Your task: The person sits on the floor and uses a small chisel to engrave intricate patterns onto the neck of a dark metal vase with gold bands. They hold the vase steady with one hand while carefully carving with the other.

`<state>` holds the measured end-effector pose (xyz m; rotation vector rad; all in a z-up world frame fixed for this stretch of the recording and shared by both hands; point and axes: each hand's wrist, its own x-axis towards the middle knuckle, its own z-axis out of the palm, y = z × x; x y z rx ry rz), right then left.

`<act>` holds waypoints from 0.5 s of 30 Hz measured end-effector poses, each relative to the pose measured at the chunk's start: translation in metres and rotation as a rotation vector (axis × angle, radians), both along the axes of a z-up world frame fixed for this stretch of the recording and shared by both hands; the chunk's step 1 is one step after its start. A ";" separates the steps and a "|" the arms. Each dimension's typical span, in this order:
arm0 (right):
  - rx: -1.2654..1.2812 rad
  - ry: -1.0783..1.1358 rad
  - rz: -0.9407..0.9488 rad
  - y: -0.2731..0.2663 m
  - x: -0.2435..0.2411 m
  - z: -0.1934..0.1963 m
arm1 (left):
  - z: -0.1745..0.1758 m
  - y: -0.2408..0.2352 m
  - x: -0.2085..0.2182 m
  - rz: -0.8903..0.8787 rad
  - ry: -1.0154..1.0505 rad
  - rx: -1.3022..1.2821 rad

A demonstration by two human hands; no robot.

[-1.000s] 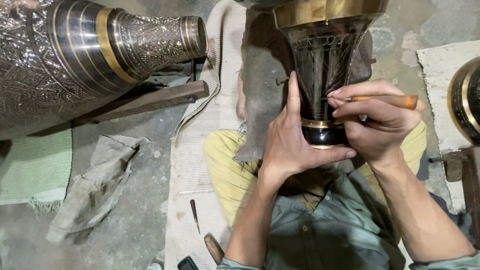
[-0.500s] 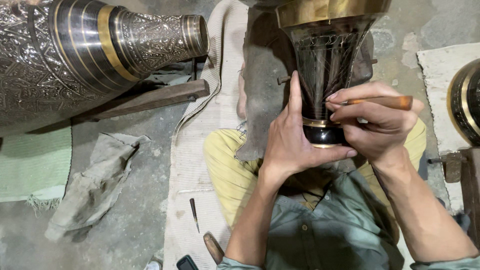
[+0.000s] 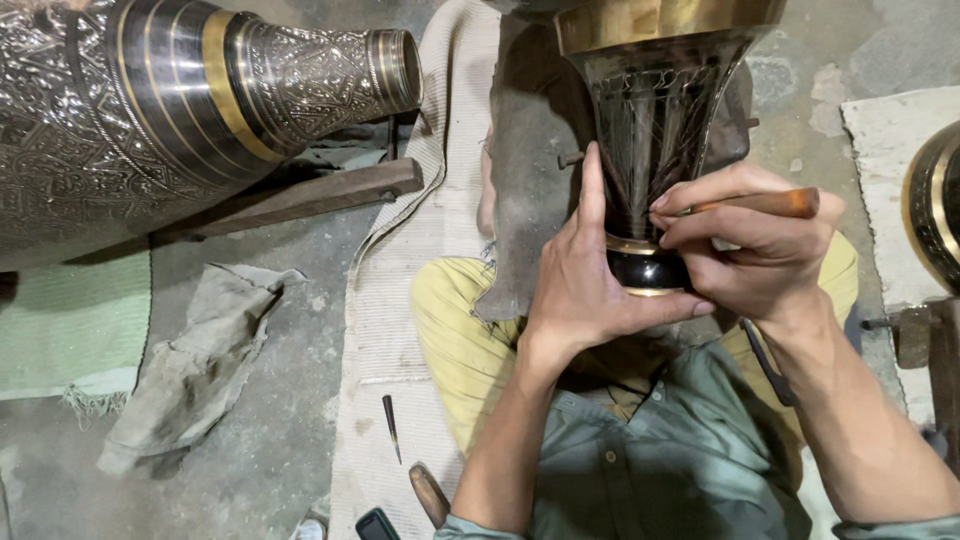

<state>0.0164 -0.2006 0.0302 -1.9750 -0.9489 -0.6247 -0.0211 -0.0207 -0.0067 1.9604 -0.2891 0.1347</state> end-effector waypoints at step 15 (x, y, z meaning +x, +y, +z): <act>0.199 0.160 0.081 -0.020 0.050 0.011 | 0.006 0.002 -0.001 -0.034 0.041 -0.075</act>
